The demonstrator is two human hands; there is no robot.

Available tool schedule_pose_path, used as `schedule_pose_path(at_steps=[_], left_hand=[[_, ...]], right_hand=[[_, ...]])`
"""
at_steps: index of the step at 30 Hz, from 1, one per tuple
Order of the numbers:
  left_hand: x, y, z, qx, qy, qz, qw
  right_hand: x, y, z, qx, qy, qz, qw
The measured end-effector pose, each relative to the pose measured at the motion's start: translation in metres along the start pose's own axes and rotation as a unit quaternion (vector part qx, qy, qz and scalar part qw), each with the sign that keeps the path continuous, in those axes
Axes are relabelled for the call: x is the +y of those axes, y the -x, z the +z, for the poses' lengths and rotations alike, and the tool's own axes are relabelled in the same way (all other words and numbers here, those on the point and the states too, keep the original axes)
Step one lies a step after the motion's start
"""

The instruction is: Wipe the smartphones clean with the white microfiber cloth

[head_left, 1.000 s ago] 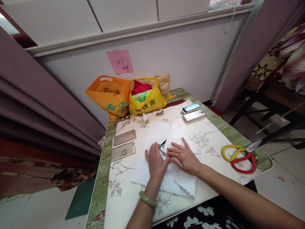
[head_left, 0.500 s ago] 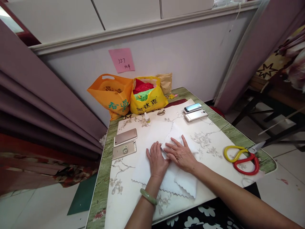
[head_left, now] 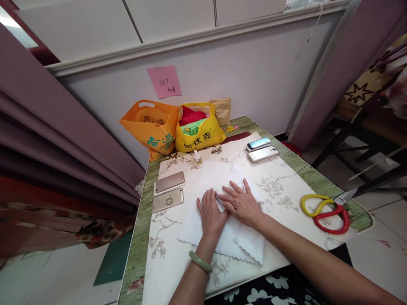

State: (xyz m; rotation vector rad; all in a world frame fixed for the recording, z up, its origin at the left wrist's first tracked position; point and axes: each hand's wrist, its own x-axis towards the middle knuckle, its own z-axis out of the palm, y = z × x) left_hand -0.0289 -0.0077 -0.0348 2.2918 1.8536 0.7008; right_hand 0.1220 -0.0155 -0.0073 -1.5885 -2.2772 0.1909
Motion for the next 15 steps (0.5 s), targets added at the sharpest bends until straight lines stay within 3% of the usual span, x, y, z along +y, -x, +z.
schedule_pose_path(at_steps=[9,12,15], left_hand=[[0.001,0.000,-0.003,0.008,-0.004,0.012,1.000],[0.000,-0.001,-0.003,0.004,-0.001,0.012,1.000],[-0.003,-0.001,-0.001,0.007,-0.002,0.020,1.000]], right_hand=[[0.040,0.000,0.007,0.036,0.101,0.162,0.981],[0.029,0.007,0.010,0.043,0.101,0.180,0.977],[0.002,0.017,0.013,0.020,0.062,0.110,0.992]])
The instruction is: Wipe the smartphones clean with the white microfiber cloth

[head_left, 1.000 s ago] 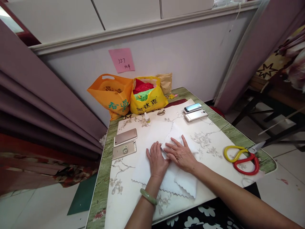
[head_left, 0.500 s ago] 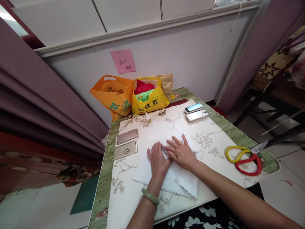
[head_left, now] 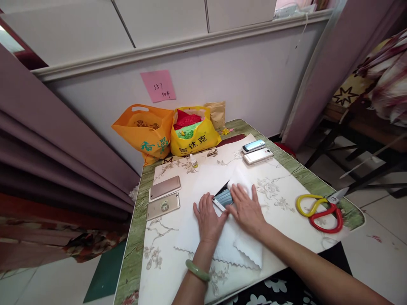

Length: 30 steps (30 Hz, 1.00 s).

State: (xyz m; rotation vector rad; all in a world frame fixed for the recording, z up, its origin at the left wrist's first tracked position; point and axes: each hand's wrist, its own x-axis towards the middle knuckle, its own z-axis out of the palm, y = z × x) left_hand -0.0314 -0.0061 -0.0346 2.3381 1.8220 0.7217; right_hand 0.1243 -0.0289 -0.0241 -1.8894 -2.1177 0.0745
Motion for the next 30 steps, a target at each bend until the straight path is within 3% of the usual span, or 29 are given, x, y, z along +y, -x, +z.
schedule_pose_path(at_steps=[4,9,13,17,21,23,26,28,30], left_hand=[[-0.001,0.000,0.001,-0.004,-0.005,0.000,1.000],[0.000,0.000,0.001,0.006,-0.001,0.003,1.000],[-0.001,0.000,0.002,0.011,-0.002,0.007,1.000],[-0.002,0.000,0.002,0.011,-0.005,0.012,1.000],[-0.002,0.001,0.002,0.003,-0.010,0.012,1.000],[-0.002,0.001,0.002,0.005,-0.010,0.012,1.000],[-0.001,0.001,0.002,0.012,-0.006,0.011,1.000],[-0.001,0.001,0.002,0.011,-0.003,0.011,1.000],[-0.001,0.001,0.002,0.009,-0.001,0.009,1.000]], right_hand=[[-0.012,0.000,-0.001,-0.047,-0.056,-0.108,0.991],[0.021,-0.035,-0.002,-0.039,-0.021,0.008,0.999],[0.030,-0.021,-0.001,0.009,0.030,0.051,0.998],[0.010,0.014,-0.002,0.018,0.018,-0.026,0.999],[0.000,0.007,-0.006,-0.027,-0.038,-0.137,0.990],[0.008,-0.010,-0.006,-0.035,-0.038,-0.111,0.993],[0.028,-0.030,-0.004,-0.014,0.001,-0.002,1.000],[0.033,-0.028,-0.003,0.008,0.031,0.053,0.998],[0.030,-0.015,-0.002,0.024,0.047,0.059,0.997]])
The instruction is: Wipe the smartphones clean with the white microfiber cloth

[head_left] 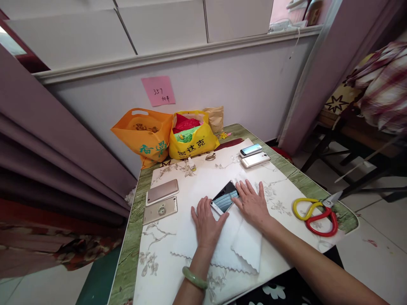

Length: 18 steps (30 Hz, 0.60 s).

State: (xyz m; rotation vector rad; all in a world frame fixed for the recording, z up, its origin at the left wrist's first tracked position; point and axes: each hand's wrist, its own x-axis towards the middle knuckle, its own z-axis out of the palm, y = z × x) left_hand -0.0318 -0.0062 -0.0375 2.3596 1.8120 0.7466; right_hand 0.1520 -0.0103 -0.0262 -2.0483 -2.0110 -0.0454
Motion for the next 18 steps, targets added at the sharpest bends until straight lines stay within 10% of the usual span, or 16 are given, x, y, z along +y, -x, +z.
schedule_pose_path(at_steps=[6,11,16,18], left_hand=[[0.000,-0.001,0.000,0.000,-0.004,-0.002,1.000],[0.000,0.000,0.000,0.003,-0.003,-0.001,1.000],[-0.001,0.001,0.001,0.011,-0.005,0.004,1.000],[-0.001,0.001,0.001,0.008,-0.005,0.004,1.000]], right_hand=[[-0.015,0.028,-0.008,-0.037,-0.060,-0.195,0.978],[-0.001,0.011,-0.013,-0.011,-0.013,-0.002,1.000],[-0.004,0.023,-0.016,-0.048,-0.054,-0.198,0.977],[-0.005,0.025,-0.018,-0.037,-0.043,-0.138,0.989]])
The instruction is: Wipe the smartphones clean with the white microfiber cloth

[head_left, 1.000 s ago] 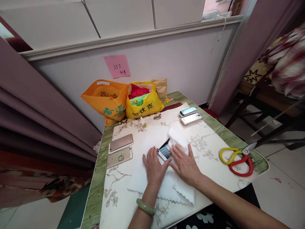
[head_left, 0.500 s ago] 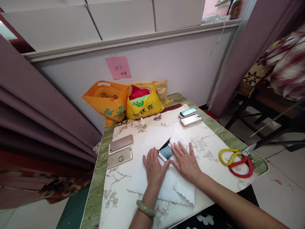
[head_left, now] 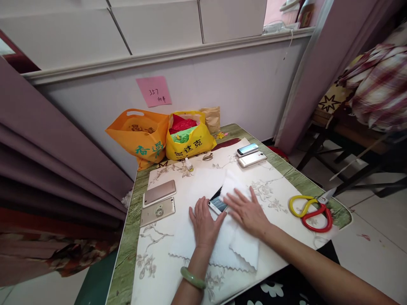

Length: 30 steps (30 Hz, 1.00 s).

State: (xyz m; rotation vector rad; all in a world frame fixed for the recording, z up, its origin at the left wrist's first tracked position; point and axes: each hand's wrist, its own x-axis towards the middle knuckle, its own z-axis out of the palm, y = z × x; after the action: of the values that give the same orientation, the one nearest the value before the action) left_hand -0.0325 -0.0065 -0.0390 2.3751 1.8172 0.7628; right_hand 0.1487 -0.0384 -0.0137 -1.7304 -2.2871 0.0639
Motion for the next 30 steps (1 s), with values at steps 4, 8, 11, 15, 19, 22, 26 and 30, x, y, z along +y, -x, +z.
schedule_pose_path(at_steps=[4,8,11,15,19,22,26,30], left_hand=[[0.000,0.000,-0.001,-0.003,0.005,0.001,1.000],[0.001,-0.001,-0.002,-0.005,0.005,-0.001,1.000],[0.002,-0.001,-0.003,-0.007,0.007,-0.001,1.000],[0.002,-0.001,-0.002,-0.006,0.002,-0.005,1.000],[0.002,-0.001,-0.002,-0.009,0.001,-0.003,1.000],[0.002,-0.001,-0.002,-0.007,0.000,0.000,1.000],[0.001,-0.001,-0.001,-0.006,0.001,-0.003,1.000],[0.000,0.000,-0.001,-0.009,0.003,-0.003,1.000]], right_hand=[[-0.002,-0.001,-0.003,0.020,0.013,0.051,0.998],[-0.003,0.003,-0.005,0.018,-0.012,-0.002,1.000],[-0.001,0.006,-0.005,0.044,-0.002,0.060,0.997],[-0.001,0.009,-0.004,0.022,-0.016,-0.030,0.999],[-0.006,0.012,-0.002,0.048,0.013,0.061,0.997],[-0.004,0.010,0.000,0.022,-0.003,-0.031,0.999],[0.017,-0.004,-0.001,0.048,0.007,0.080,0.996],[0.040,-0.019,-0.007,0.080,0.005,0.121,0.989]])
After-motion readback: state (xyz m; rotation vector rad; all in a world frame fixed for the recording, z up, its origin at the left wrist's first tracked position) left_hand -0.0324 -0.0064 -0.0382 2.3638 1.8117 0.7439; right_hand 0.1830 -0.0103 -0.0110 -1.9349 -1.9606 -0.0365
